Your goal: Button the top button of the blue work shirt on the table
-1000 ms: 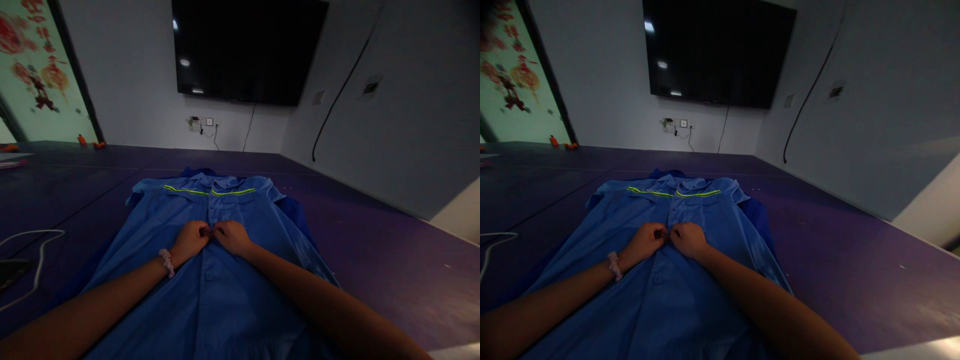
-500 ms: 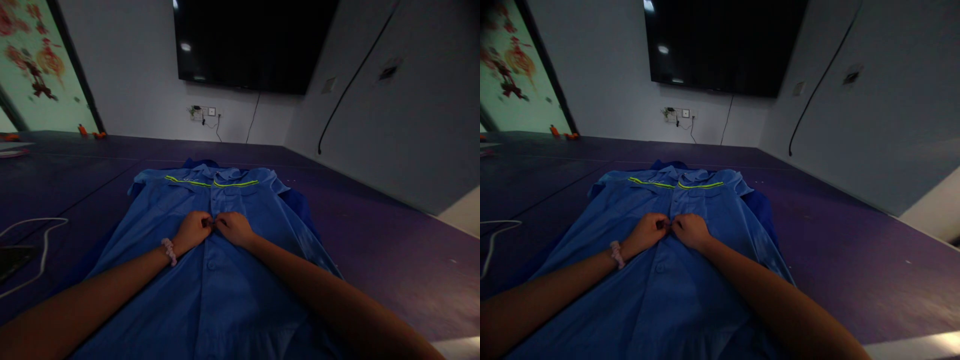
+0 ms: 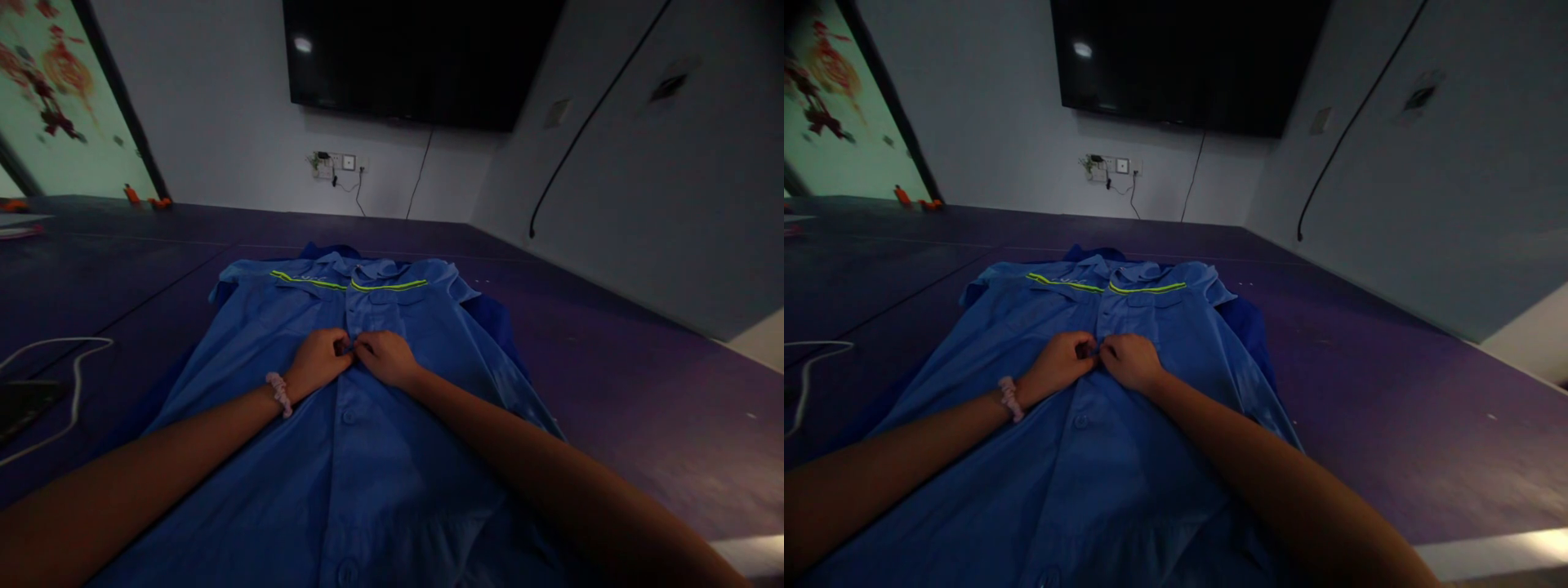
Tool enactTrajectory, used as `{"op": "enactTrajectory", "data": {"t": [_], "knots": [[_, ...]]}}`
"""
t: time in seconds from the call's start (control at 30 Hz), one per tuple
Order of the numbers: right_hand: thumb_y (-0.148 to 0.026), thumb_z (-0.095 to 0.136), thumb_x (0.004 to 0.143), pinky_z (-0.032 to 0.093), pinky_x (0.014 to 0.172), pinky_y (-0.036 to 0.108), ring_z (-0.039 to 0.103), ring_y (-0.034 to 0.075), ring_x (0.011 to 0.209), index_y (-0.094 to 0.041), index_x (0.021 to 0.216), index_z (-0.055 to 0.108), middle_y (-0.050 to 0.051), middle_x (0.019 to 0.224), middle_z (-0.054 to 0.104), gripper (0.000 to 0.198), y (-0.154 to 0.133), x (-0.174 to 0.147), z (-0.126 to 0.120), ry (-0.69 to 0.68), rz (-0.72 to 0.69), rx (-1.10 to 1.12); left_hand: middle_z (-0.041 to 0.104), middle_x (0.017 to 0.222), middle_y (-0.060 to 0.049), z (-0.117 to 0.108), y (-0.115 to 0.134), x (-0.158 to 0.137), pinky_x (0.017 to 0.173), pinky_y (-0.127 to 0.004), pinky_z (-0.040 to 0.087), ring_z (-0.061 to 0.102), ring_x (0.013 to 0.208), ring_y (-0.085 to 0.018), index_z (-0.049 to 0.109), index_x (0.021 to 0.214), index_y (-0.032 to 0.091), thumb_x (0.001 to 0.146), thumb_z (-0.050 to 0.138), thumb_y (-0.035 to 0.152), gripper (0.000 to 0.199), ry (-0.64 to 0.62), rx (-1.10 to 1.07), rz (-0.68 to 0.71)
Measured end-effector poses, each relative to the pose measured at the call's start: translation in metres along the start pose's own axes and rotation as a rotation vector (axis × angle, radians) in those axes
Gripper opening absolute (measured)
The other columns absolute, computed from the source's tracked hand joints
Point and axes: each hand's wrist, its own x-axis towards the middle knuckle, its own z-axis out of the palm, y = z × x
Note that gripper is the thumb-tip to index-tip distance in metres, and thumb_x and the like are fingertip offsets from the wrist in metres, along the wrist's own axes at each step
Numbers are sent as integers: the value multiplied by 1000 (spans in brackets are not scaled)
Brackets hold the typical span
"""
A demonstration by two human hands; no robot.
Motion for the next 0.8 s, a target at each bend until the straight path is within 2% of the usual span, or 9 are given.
{"op": "enactTrajectory", "data": {"t": [0.8], "knots": [[-27, 37, 89, 32, 59, 23, 59, 15, 81, -18, 91, 64, 4, 89, 67, 28, 0, -1, -1, -7, -1, 5, 52, 57, 3, -1, 4, -2, 49, -22, 28, 48, 53, -12, 55, 69, 18, 72, 54, 21, 5, -58, 151, -11]]}}
